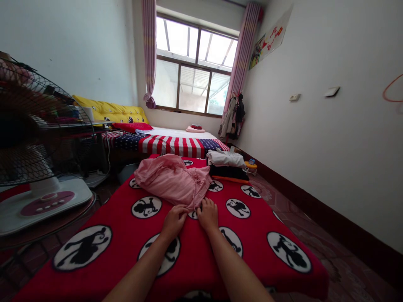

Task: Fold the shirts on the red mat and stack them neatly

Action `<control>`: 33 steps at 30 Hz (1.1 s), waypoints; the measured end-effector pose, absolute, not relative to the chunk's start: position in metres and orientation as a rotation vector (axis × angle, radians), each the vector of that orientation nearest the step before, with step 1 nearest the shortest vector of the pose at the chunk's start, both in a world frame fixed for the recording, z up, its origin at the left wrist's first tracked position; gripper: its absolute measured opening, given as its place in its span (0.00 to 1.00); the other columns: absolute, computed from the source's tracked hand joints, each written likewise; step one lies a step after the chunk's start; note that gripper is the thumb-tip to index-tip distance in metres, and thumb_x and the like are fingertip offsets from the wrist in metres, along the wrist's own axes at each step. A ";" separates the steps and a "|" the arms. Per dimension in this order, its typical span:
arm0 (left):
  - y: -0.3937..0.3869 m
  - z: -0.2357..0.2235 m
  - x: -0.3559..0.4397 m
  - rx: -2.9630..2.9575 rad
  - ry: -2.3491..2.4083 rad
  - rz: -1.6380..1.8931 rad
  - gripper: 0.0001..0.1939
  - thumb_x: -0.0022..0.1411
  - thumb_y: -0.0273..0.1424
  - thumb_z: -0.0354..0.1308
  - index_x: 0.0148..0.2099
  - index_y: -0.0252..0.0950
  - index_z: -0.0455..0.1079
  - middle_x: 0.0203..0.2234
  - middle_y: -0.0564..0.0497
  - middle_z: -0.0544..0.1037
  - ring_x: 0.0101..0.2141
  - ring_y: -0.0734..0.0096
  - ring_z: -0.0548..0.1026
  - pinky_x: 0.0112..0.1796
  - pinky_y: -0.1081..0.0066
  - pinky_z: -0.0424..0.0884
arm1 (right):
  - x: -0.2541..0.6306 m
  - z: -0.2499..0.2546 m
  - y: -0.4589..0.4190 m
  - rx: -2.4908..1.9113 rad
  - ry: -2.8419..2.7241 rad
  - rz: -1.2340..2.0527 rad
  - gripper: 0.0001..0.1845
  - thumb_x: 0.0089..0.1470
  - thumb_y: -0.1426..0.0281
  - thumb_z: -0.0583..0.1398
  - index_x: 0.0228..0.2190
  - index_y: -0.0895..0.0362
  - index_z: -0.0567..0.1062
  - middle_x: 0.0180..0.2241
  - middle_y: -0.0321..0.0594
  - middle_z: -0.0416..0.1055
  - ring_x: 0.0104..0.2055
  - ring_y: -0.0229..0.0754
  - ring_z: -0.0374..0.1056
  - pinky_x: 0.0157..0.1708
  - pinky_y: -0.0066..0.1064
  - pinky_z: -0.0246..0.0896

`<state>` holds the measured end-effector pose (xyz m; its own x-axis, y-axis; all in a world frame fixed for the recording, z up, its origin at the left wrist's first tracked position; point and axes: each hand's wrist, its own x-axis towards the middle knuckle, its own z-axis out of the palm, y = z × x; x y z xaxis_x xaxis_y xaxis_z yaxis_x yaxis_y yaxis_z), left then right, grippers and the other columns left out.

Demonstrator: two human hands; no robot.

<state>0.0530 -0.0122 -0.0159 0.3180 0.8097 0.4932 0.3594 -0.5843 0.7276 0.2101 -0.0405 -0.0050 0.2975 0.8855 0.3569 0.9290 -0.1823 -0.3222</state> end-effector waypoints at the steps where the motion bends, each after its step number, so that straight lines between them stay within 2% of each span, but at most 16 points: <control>1: -0.012 -0.017 0.053 2.102 1.027 1.204 0.11 0.57 0.26 0.52 0.33 0.38 0.77 0.41 0.47 0.78 0.45 0.62 0.75 0.50 0.60 0.68 | 0.210 -0.005 -0.040 -2.095 -1.611 -0.124 0.23 0.56 0.67 0.52 0.52 0.58 0.69 0.59 0.47 0.62 0.61 0.51 0.53 0.59 0.42 0.42; 3: -0.012 -0.019 0.053 2.121 1.021 1.192 0.12 0.57 0.25 0.51 0.36 0.37 0.77 0.42 0.47 0.78 0.46 0.63 0.74 0.51 0.60 0.68 | 0.210 -0.005 -0.041 -2.096 -1.603 -0.126 0.23 0.56 0.67 0.52 0.52 0.58 0.70 0.58 0.47 0.63 0.61 0.51 0.53 0.59 0.42 0.43; 5: -0.011 -0.021 0.053 2.143 1.039 1.210 0.17 0.55 0.23 0.51 0.46 0.36 0.74 0.45 0.46 0.76 0.48 0.62 0.73 0.53 0.60 0.66 | 0.210 -0.004 -0.041 -2.094 -1.601 -0.125 0.22 0.56 0.67 0.53 0.51 0.58 0.70 0.58 0.47 0.63 0.60 0.50 0.54 0.59 0.41 0.43; 7: -0.010 -0.022 0.055 2.154 1.136 1.266 0.26 0.54 0.22 0.52 0.57 0.35 0.66 0.52 0.43 0.72 0.53 0.60 0.69 0.55 0.59 0.64 | 0.209 -0.003 -0.042 -2.084 -1.605 -0.125 0.21 0.56 0.66 0.52 0.50 0.58 0.71 0.58 0.47 0.64 0.60 0.50 0.55 0.58 0.40 0.44; 9: -0.007 -0.019 0.058 2.172 1.309 1.262 0.29 0.55 0.22 0.53 0.61 0.33 0.61 0.55 0.40 0.67 0.55 0.57 0.66 0.55 0.58 0.62 | 0.208 -0.002 -0.043 -2.074 -1.602 -0.119 0.21 0.57 0.66 0.52 0.49 0.58 0.71 0.57 0.47 0.64 0.60 0.49 0.55 0.58 0.40 0.45; 11: -0.003 -0.013 0.061 2.209 1.442 1.172 0.24 0.57 0.23 0.53 0.57 0.33 0.65 0.51 0.40 0.69 0.53 0.56 0.67 0.52 0.58 0.64 | 0.209 -0.002 -0.042 -2.067 -1.576 -0.105 0.21 0.57 0.66 0.52 0.50 0.59 0.70 0.56 0.48 0.65 0.59 0.49 0.56 0.58 0.39 0.45; 14: 0.004 -0.001 0.065 2.275 1.459 1.075 0.13 0.59 0.23 0.51 0.43 0.35 0.74 0.41 0.43 0.75 0.45 0.58 0.71 0.46 0.62 0.66 | 0.213 -0.004 -0.039 -2.018 -1.500 -0.058 0.23 0.55 0.67 0.52 0.51 0.61 0.68 0.54 0.50 0.68 0.57 0.48 0.60 0.57 0.37 0.48; 16: 0.004 0.005 0.066 2.314 1.422 1.069 0.12 0.59 0.22 0.50 0.37 0.36 0.74 0.36 0.45 0.76 0.42 0.60 0.71 0.45 0.63 0.66 | 0.218 -0.006 -0.037 -1.940 -1.428 0.009 0.24 0.55 0.68 0.51 0.52 0.62 0.66 0.52 0.51 0.69 0.55 0.48 0.63 0.55 0.35 0.51; 21: -0.032 0.004 0.069 2.472 1.168 0.998 0.10 0.60 0.23 0.52 0.34 0.38 0.74 0.33 0.48 0.76 0.39 0.64 0.71 0.41 0.68 0.65 | 0.228 -0.006 -0.037 -1.665 -1.129 0.203 0.27 0.58 0.60 0.45 0.52 0.63 0.64 0.53 0.54 0.68 0.53 0.47 0.66 0.50 0.33 0.57; 24: -0.067 -0.002 0.068 2.596 0.876 0.874 0.11 0.59 0.22 0.52 0.32 0.38 0.74 0.31 0.47 0.75 0.35 0.64 0.71 0.37 0.68 0.65 | 0.228 -0.003 -0.041 -1.609 -1.044 0.227 0.30 0.57 0.53 0.46 0.52 0.62 0.64 0.51 0.55 0.69 0.52 0.50 0.66 0.49 0.35 0.58; 27: -0.090 0.002 0.063 2.621 0.673 0.787 0.11 0.58 0.21 0.52 0.33 0.39 0.74 0.31 0.48 0.76 0.35 0.65 0.71 0.36 0.69 0.66 | 0.227 0.000 -0.043 -1.661 -1.008 0.233 0.34 0.54 0.50 0.50 0.53 0.62 0.62 0.51 0.57 0.69 0.51 0.53 0.67 0.47 0.36 0.59; 29: -0.091 0.015 0.057 2.586 0.625 0.790 0.09 0.59 0.24 0.54 0.36 0.40 0.75 0.34 0.49 0.76 0.36 0.67 0.72 0.38 0.70 0.67 | 0.226 0.001 -0.043 -1.707 -1.017 0.213 0.34 0.51 0.53 0.54 0.53 0.62 0.62 0.49 0.56 0.70 0.49 0.54 0.68 0.44 0.36 0.60; 31: -0.078 0.035 0.049 2.571 0.703 0.899 0.10 0.58 0.29 0.57 0.44 0.41 0.74 0.41 0.49 0.75 0.41 0.65 0.72 0.44 0.69 0.67 | 0.226 0.000 -0.043 -1.753 -1.070 0.199 0.28 0.51 0.58 0.54 0.50 0.61 0.66 0.45 0.54 0.72 0.45 0.52 0.70 0.41 0.34 0.60; 33: -0.052 0.057 0.039 2.585 0.918 1.104 0.20 0.57 0.31 0.59 0.53 0.40 0.69 0.50 0.46 0.72 0.50 0.59 0.69 0.52 0.63 0.62 | 0.227 -0.002 -0.042 -1.768 -1.139 0.210 0.20 0.51 0.61 0.53 0.43 0.58 0.70 0.39 0.50 0.75 0.40 0.50 0.71 0.37 0.33 0.60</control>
